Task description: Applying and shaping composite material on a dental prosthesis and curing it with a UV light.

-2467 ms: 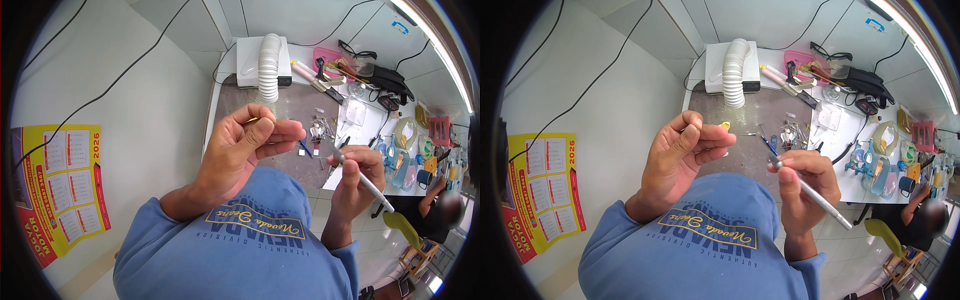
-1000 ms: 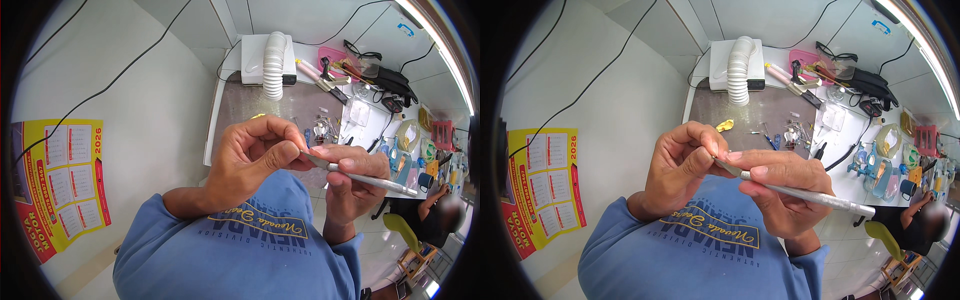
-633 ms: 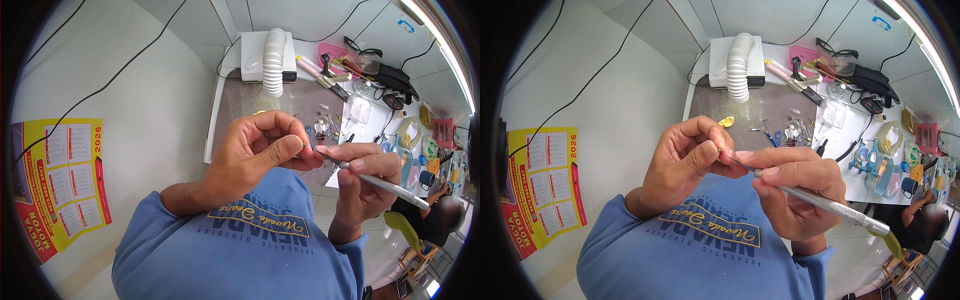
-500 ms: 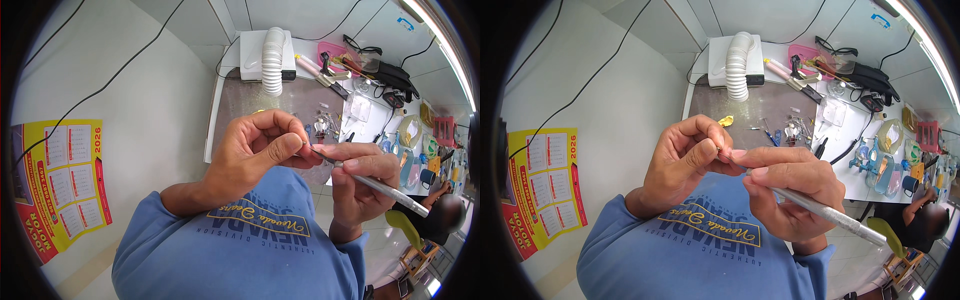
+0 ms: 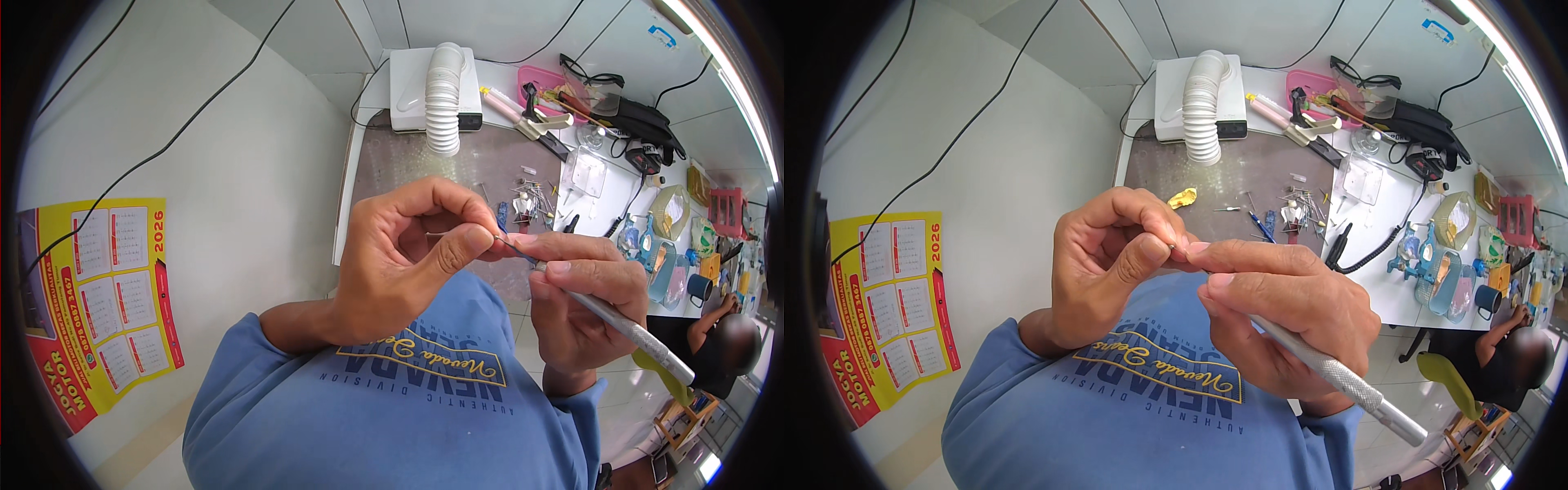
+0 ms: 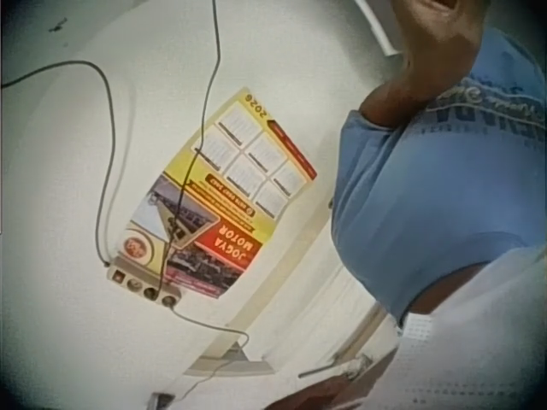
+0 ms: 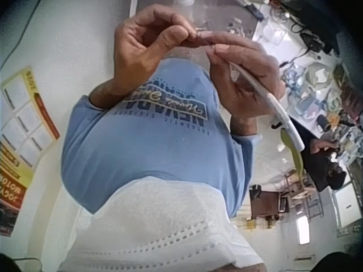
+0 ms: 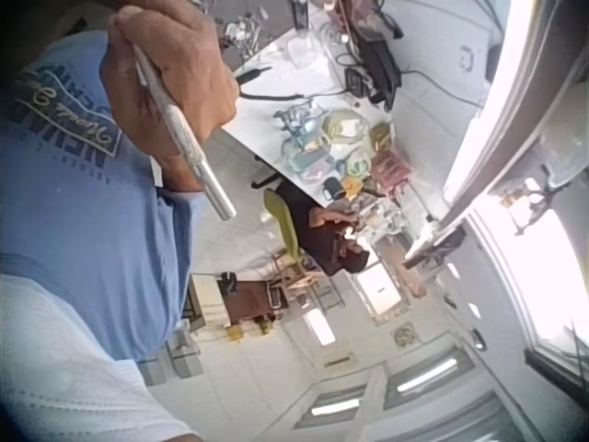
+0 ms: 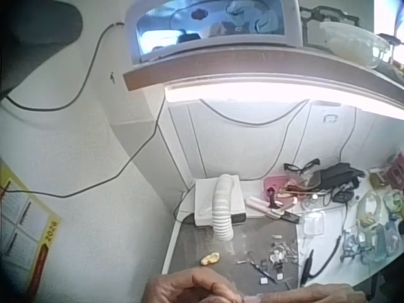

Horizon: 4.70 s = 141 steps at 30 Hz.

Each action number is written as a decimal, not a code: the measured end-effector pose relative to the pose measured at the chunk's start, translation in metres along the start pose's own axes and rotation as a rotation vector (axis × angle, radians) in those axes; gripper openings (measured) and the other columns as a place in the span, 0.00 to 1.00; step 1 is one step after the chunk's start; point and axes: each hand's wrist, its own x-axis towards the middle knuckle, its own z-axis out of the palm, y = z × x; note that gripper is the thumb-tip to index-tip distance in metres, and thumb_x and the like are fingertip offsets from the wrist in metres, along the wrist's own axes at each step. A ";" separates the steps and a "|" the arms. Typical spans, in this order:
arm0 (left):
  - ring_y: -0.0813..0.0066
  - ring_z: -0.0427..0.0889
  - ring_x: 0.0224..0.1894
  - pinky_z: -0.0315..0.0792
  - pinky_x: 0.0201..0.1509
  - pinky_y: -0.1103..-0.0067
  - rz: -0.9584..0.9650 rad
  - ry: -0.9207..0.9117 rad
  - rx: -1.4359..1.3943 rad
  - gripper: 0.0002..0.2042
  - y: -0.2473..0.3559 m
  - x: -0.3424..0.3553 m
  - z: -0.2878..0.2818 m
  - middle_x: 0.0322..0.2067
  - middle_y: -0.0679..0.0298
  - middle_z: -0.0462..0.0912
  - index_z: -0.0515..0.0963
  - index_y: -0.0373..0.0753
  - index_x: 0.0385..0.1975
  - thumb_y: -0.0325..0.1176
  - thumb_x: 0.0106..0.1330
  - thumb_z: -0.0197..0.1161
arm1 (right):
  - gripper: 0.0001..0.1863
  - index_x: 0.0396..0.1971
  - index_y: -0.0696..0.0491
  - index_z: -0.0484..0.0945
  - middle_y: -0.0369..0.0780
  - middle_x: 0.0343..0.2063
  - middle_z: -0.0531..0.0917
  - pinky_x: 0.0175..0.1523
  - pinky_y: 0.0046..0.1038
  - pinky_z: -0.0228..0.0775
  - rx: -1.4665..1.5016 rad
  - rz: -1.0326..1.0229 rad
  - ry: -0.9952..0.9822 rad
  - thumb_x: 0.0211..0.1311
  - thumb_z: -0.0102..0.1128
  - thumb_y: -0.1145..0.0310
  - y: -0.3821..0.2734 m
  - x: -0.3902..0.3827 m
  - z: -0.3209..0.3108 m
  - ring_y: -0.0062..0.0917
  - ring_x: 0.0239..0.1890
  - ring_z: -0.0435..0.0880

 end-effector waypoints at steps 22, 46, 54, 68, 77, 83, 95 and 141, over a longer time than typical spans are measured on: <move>0.78 0.79 0.38 0.78 0.48 0.78 -0.051 0.024 0.205 0.06 0.000 -0.003 -0.006 0.34 0.61 0.76 0.72 0.30 0.37 0.28 0.69 0.56 | 0.05 0.28 0.60 0.79 0.43 0.30 0.85 0.35 0.21 0.76 0.060 0.404 -0.250 0.53 0.68 0.77 -0.001 0.020 -0.016 0.24 0.32 0.85; 0.78 0.79 0.39 0.78 0.49 0.77 0.108 0.067 0.027 0.06 -0.021 0.005 -0.009 0.34 0.62 0.78 0.72 0.33 0.37 0.30 0.69 0.57 | 0.10 0.37 0.58 0.69 0.55 0.38 0.82 0.41 0.30 0.82 0.733 0.441 0.060 0.62 0.61 0.71 0.025 -0.017 0.003 0.35 0.39 0.85; 0.79 0.81 0.38 0.79 0.48 0.78 0.005 0.195 -0.096 0.07 -0.045 0.010 -0.043 0.34 0.64 0.78 0.72 0.33 0.37 0.30 0.70 0.56 | 0.11 0.42 0.61 0.72 0.43 0.32 0.80 0.42 0.22 0.78 0.257 0.946 -0.126 0.62 0.59 0.74 0.136 -0.036 -0.026 0.23 0.36 0.82; 0.79 0.80 0.36 0.75 0.46 0.81 0.132 0.360 0.082 0.06 -0.034 -0.005 -0.079 0.32 0.61 0.79 0.74 0.32 0.33 0.29 0.67 0.60 | 0.26 0.46 0.64 0.72 0.41 0.18 0.84 0.32 0.26 0.73 -0.689 1.068 -0.387 0.51 0.70 0.65 0.292 -0.080 0.005 0.25 0.21 0.84; 0.79 0.80 0.37 0.76 0.46 0.81 -0.178 0.347 0.044 0.07 -0.076 -0.001 -0.095 0.32 0.62 0.79 0.75 0.31 0.35 0.30 0.68 0.58 | 0.10 0.38 0.60 0.81 0.42 0.28 0.84 0.34 0.20 0.75 -0.170 0.647 -0.290 0.56 0.65 0.77 0.113 -0.032 0.052 0.23 0.27 0.83; 0.79 0.81 0.38 0.76 0.47 0.82 -0.466 0.158 0.087 0.09 -0.107 -0.026 -0.093 0.34 0.62 0.80 0.75 0.29 0.35 0.31 0.68 0.59 | 0.11 0.36 0.61 0.80 0.41 0.30 0.83 0.38 0.22 0.76 -0.191 0.694 -0.354 0.50 0.66 0.82 0.090 -0.090 0.033 0.23 0.31 0.83; 0.82 0.79 0.35 0.75 0.43 0.83 -0.639 -0.116 0.248 0.09 -0.120 -0.053 -0.086 0.28 0.64 0.81 0.77 0.30 0.33 0.32 0.67 0.60 | 0.09 0.37 0.61 0.80 0.41 0.31 0.83 0.44 0.23 0.77 0.074 0.994 -0.182 0.55 0.64 0.80 0.056 -0.143 0.015 0.24 0.35 0.84; 0.69 0.71 0.19 0.66 0.20 0.77 0.336 -0.874 -0.202 0.10 0.050 -0.094 -0.065 0.20 0.61 0.72 0.74 0.34 0.21 0.29 0.65 0.55 | 0.08 0.36 0.58 0.79 0.42 0.26 0.82 0.33 0.26 0.73 -0.693 0.839 -0.112 0.54 0.63 0.76 0.171 -0.250 0.050 0.26 0.25 0.81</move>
